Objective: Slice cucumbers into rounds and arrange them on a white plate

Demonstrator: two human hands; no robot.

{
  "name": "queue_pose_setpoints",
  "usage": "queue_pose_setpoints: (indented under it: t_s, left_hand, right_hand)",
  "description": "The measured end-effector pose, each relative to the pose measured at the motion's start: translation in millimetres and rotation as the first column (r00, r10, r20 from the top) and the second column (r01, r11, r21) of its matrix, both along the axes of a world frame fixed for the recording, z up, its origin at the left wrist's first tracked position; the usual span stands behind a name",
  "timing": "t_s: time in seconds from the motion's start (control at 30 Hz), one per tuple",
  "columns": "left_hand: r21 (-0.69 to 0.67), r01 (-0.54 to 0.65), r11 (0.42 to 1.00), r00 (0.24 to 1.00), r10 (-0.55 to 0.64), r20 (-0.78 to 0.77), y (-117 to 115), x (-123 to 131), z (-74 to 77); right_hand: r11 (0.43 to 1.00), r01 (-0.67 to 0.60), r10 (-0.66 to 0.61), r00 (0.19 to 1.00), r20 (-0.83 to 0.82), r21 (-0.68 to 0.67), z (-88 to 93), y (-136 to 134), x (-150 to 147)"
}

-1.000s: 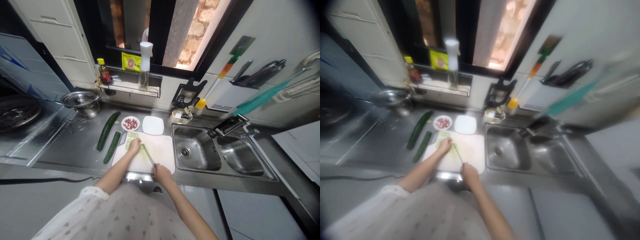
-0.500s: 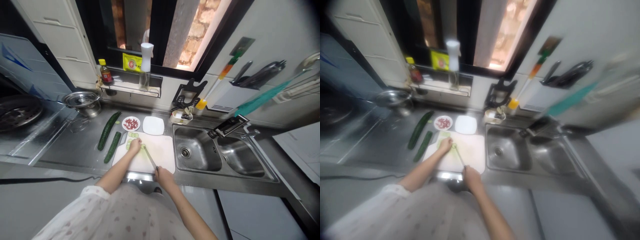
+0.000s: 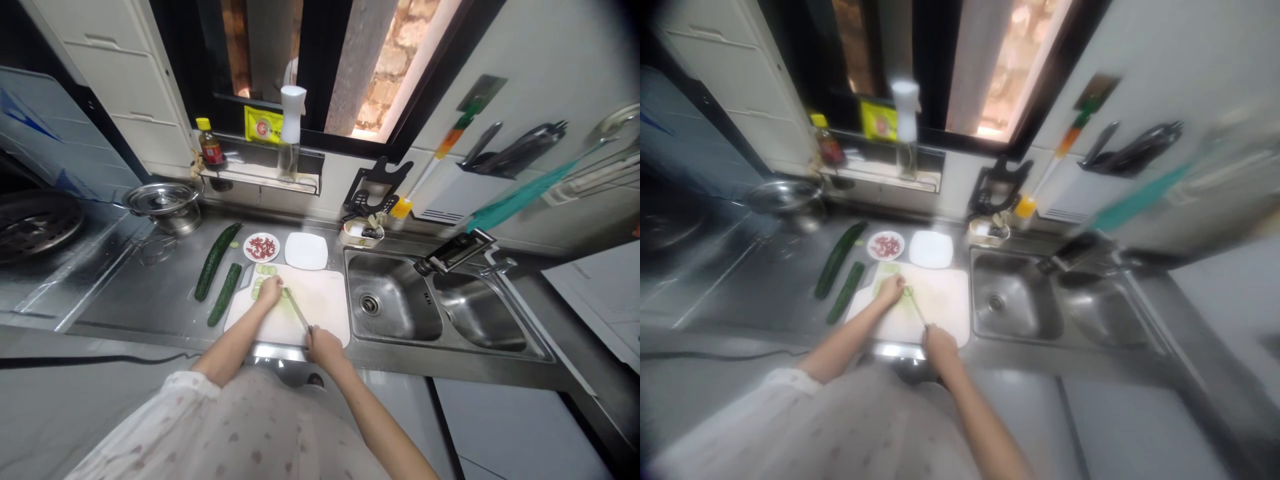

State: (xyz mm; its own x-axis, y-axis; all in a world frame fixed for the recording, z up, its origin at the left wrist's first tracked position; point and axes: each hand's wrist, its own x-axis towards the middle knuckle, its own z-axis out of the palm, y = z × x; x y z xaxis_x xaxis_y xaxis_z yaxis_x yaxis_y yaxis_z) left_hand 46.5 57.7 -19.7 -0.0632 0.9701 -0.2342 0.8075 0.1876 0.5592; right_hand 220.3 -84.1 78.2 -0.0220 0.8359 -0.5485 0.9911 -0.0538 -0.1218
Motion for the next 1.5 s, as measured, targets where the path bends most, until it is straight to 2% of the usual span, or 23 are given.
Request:
queue_pose_setpoints:
  t_s: [0.57,1.07,1.27,1.5]
  left_hand:
    - [-0.004,0.002,1.000,1.000,-0.002,0.001,-0.4,0.0,0.9]
    - [-0.018,0.000,1.000,1.000,0.000,-0.005,-0.4,0.2,3.2]
    - [-0.005,0.003,1.000,1.000,-0.003,-0.005,0.1,-0.6,0.2]
    - [-0.023,-0.006,1.000,1.000,0.005,-0.014,0.3,1.0,4.3]
  right_hand:
    - [1.000,-0.009,0.009,1.000,-0.005,0.007,6.4,6.2,-0.5]
    - [0.993,-0.119,0.120,0.991,0.056,-0.020,32.2,25.0,6.1]
    - [0.995,-0.092,0.092,0.996,-0.014,-0.032,29.4,21.0,9.3]
    - [0.997,-0.064,0.063,0.998,-0.017,-0.041,28.9,19.9,6.8]
